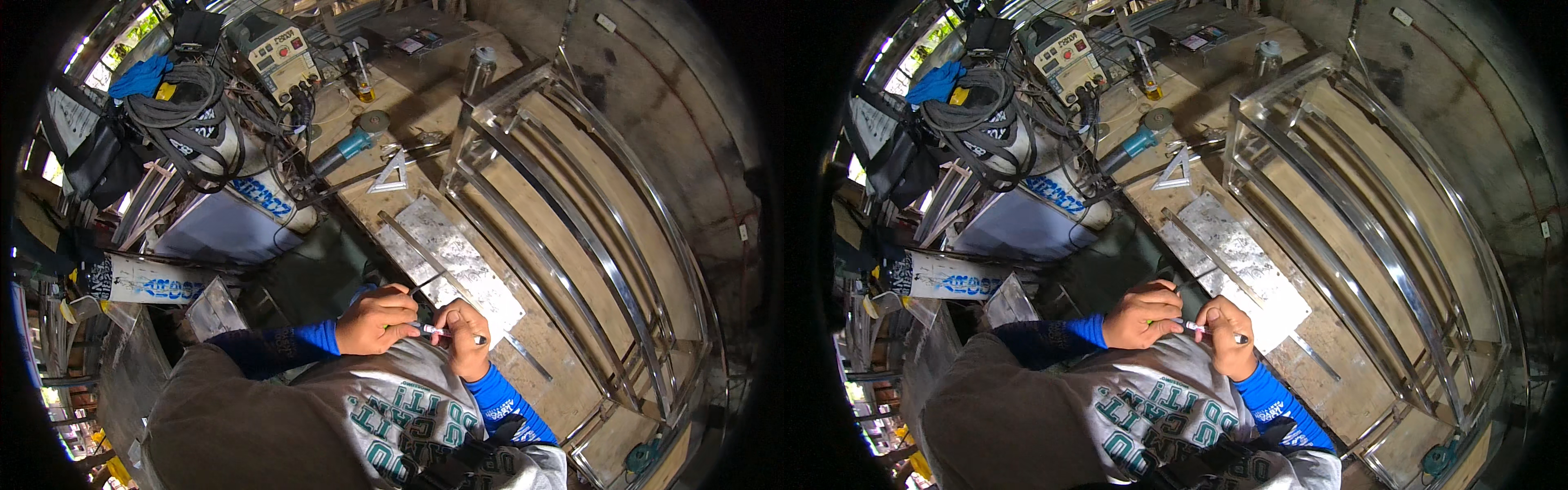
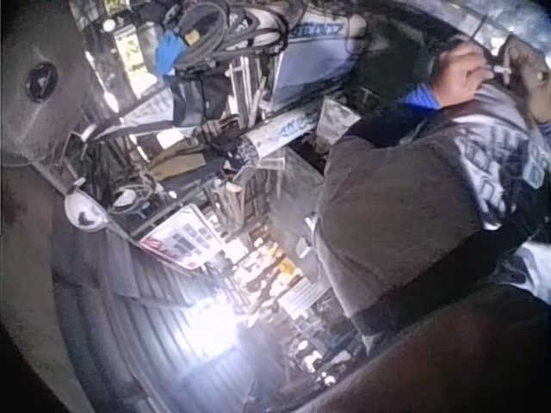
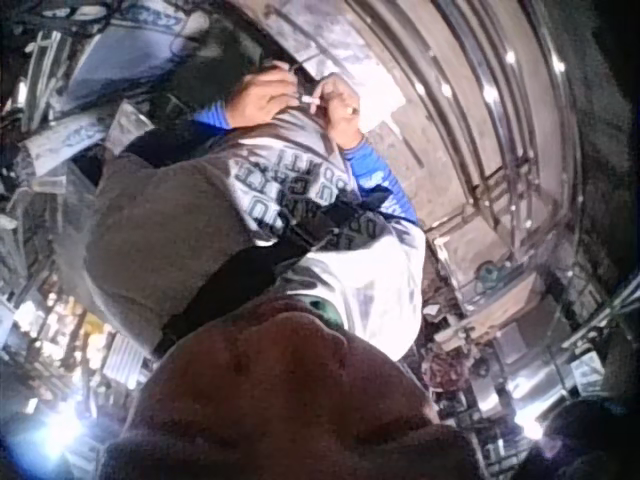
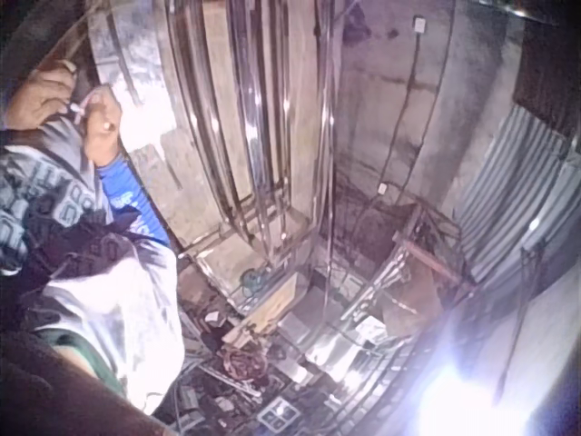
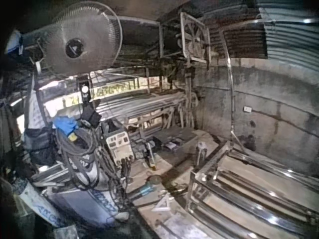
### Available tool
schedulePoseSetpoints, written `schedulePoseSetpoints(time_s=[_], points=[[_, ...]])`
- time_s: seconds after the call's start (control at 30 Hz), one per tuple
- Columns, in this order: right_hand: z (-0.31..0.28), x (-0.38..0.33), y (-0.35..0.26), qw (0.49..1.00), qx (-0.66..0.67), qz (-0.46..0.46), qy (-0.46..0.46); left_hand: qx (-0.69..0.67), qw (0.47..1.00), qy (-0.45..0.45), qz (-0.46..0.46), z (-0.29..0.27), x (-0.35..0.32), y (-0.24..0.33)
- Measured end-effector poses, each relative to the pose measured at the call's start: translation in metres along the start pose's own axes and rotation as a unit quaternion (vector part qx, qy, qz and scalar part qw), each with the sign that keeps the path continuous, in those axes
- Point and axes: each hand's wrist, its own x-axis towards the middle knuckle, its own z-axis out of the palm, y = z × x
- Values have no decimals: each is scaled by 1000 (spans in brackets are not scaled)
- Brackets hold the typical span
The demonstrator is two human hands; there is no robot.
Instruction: The person measures and marks metal bars using a tape measure and marker, then cuts them with an angle grinder. They smooth the cut edges and fit the pieces into a metal frame structure.
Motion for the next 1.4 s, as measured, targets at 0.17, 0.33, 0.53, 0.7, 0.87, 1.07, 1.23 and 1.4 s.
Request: schedulePoseSetpoints(time_s=[0.17, 0.33, 0.53, 0.7, 0.87, 1.07, 1.23, 1.4], points=[[-4, 112, 43, 991, 18, 125, -51, -43, 985, -7, -166, -19, 8, -95], [25, 197, 121, 961, 159, 207, 90, -186, 921, -59, -337, -66, 17, -221], [56, 259, 134, 914, 269, 231, 196, -125, 967, -3, -224, -98, 64, -293], [74, 304, 158, 935, 126, 93, 317, 50, 968, 102, -224, -106, 125, -345], [56, 362, 202, 902, 120, 87, 406, 91, 979, -75, -168, -87, 183, -394], [34, 370, 207, 923, -192, 53, 330, 103, 991, 60, -55, -113, 229, -385], [54, 274, 228, 939, -217, 109, 245, 186, 933, 59, -301, -152, 85, -434], [82, 198, 228, 945, -17, 191, 266, 341, 859, -56, -378, -171, 56, -407]])
